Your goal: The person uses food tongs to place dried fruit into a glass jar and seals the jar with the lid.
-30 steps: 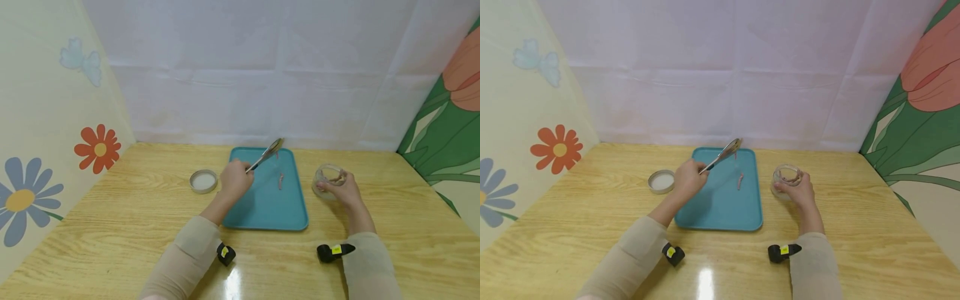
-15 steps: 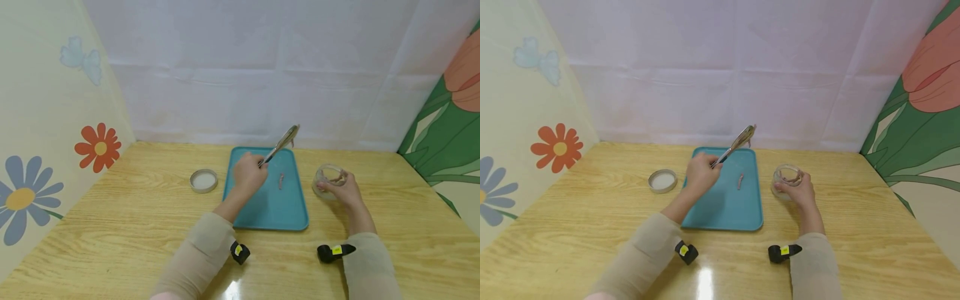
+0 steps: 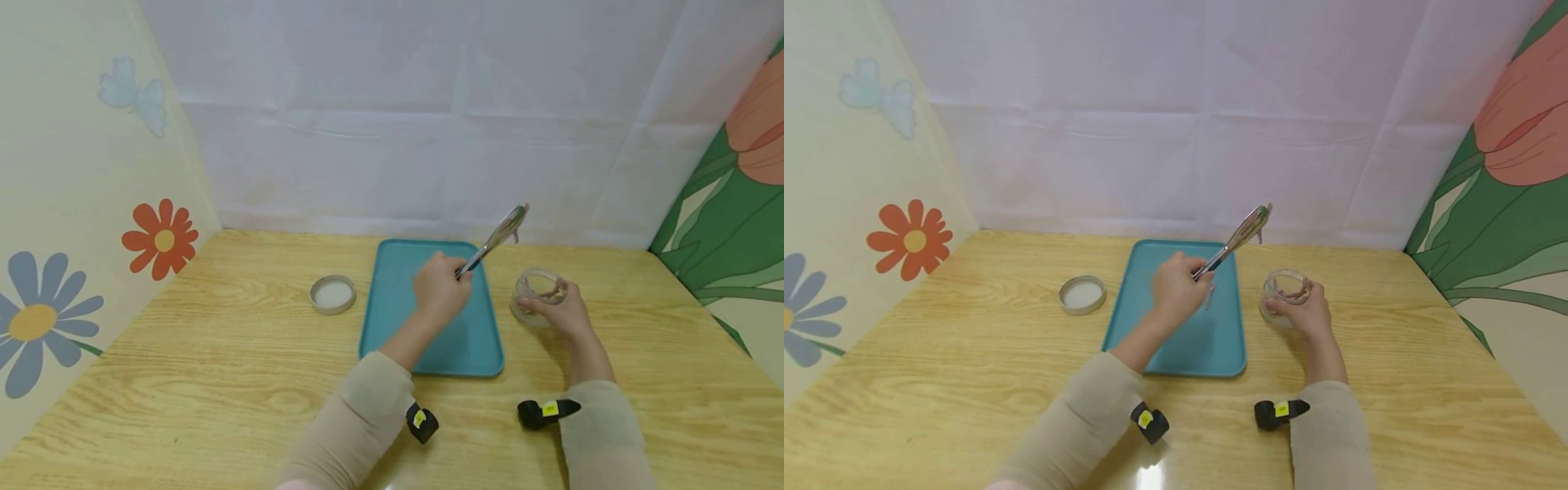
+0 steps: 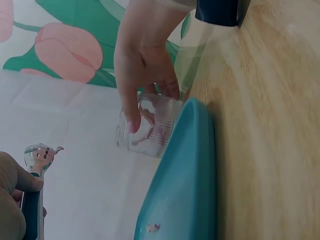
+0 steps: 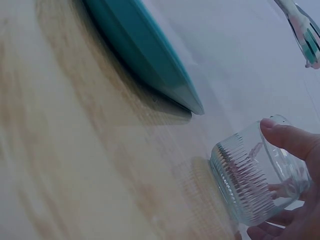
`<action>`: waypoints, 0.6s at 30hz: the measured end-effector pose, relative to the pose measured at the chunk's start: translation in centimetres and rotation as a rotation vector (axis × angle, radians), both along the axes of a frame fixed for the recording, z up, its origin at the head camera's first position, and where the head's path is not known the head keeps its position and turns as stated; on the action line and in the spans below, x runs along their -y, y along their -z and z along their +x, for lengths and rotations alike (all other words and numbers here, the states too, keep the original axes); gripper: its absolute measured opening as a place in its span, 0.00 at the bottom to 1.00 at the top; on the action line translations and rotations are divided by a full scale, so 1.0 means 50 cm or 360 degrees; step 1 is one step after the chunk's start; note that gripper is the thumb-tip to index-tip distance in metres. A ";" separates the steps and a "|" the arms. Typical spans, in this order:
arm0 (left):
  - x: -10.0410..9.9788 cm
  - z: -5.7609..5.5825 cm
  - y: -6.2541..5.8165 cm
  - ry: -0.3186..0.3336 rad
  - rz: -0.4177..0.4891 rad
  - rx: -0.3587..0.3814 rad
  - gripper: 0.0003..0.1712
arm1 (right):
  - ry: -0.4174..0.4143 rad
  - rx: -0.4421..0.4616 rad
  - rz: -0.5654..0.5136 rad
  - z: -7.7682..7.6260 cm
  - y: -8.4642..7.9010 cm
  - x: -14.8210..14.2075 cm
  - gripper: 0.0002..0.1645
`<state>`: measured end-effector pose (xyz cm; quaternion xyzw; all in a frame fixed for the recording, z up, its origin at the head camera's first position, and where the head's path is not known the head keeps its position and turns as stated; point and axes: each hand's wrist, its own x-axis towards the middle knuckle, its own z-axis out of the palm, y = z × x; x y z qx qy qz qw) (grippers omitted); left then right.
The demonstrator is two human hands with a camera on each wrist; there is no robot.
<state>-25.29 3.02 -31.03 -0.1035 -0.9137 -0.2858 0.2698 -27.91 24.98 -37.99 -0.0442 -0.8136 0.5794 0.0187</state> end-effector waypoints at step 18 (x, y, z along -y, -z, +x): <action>-0.055 0.024 0.027 0.0096 -0.0157 0.0072 0.05 | 0.0026 0.0017 -0.0004 0.021 -0.032 0.016 0.58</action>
